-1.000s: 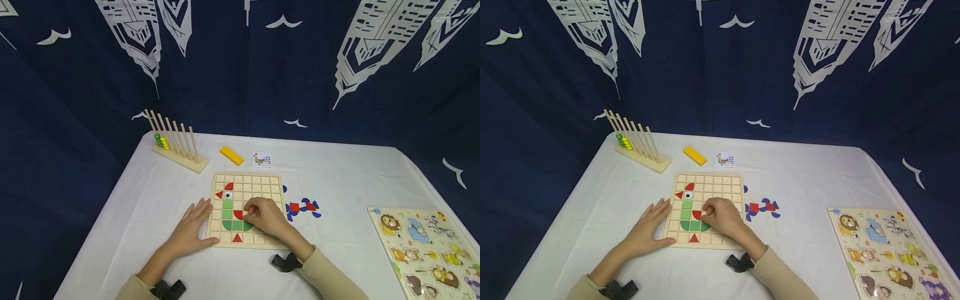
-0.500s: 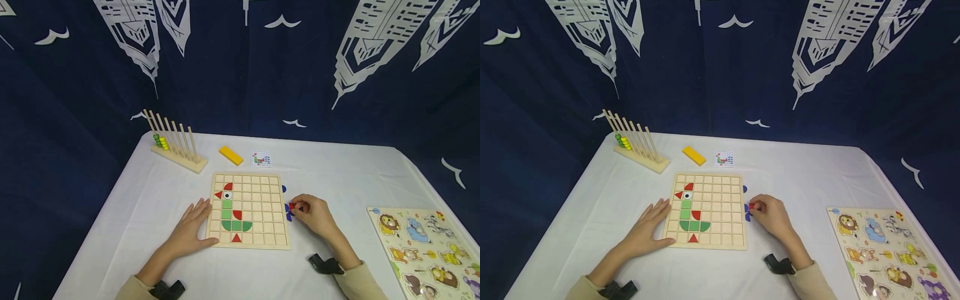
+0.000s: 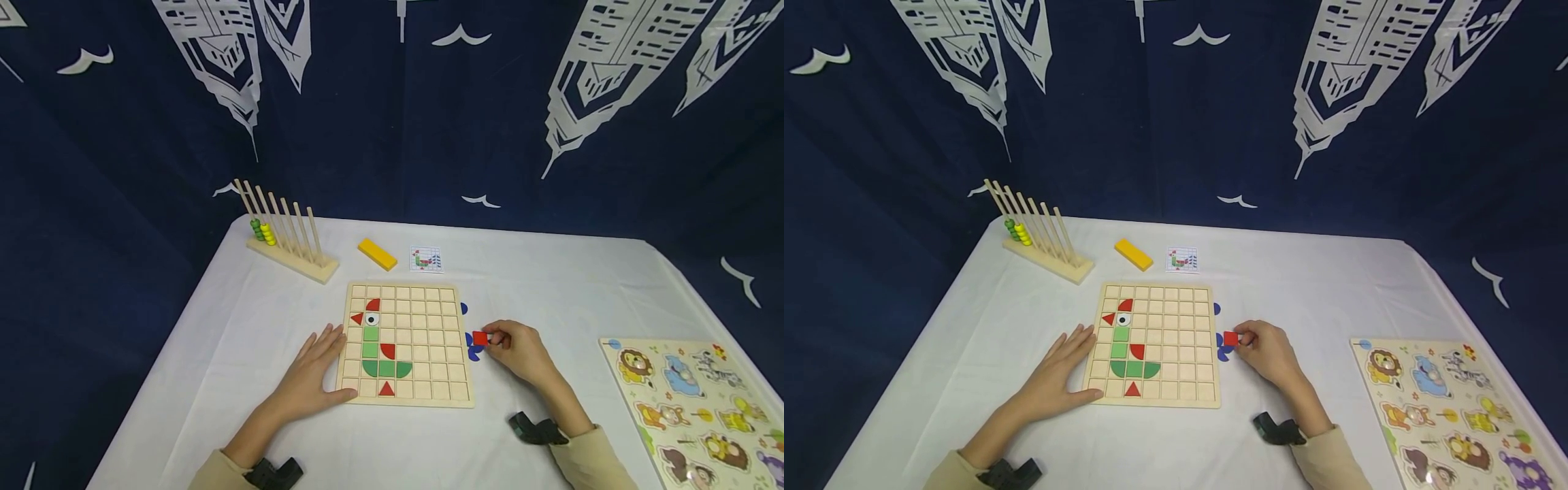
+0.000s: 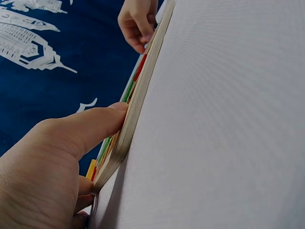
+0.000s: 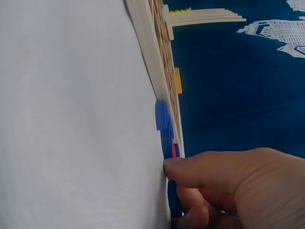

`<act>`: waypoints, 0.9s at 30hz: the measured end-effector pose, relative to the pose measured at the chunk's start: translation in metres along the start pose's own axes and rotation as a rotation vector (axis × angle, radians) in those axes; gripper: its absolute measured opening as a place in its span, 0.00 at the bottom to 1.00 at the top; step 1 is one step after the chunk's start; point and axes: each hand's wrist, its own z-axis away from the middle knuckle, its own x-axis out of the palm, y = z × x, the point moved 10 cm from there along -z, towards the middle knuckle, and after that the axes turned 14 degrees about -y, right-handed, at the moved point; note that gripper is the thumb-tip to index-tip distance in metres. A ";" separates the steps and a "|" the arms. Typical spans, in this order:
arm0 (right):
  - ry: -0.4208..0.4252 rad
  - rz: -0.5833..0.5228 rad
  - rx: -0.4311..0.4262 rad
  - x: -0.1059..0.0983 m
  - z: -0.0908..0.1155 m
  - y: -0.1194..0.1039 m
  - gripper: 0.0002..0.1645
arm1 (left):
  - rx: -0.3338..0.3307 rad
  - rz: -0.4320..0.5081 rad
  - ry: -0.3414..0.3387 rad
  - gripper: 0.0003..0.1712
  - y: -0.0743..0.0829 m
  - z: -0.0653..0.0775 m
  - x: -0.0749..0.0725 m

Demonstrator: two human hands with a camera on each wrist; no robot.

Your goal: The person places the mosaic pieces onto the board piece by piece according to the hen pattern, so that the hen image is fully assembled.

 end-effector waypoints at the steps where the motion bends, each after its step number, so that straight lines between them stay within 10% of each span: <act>1: 0.003 0.001 -0.003 0.000 0.000 0.000 0.13 | 0.004 -0.003 0.006 0.57 0.000 0.000 0.000; 16: 0.060 0.010 0.026 -0.009 -0.001 -0.007 0.10 | -0.004 0.010 -0.021 0.58 0.000 -0.001 -0.001; 27: -0.073 -0.029 -0.123 0.027 -0.022 -0.079 0.11 | 0.014 0.007 0.020 0.57 0.001 0.000 -0.001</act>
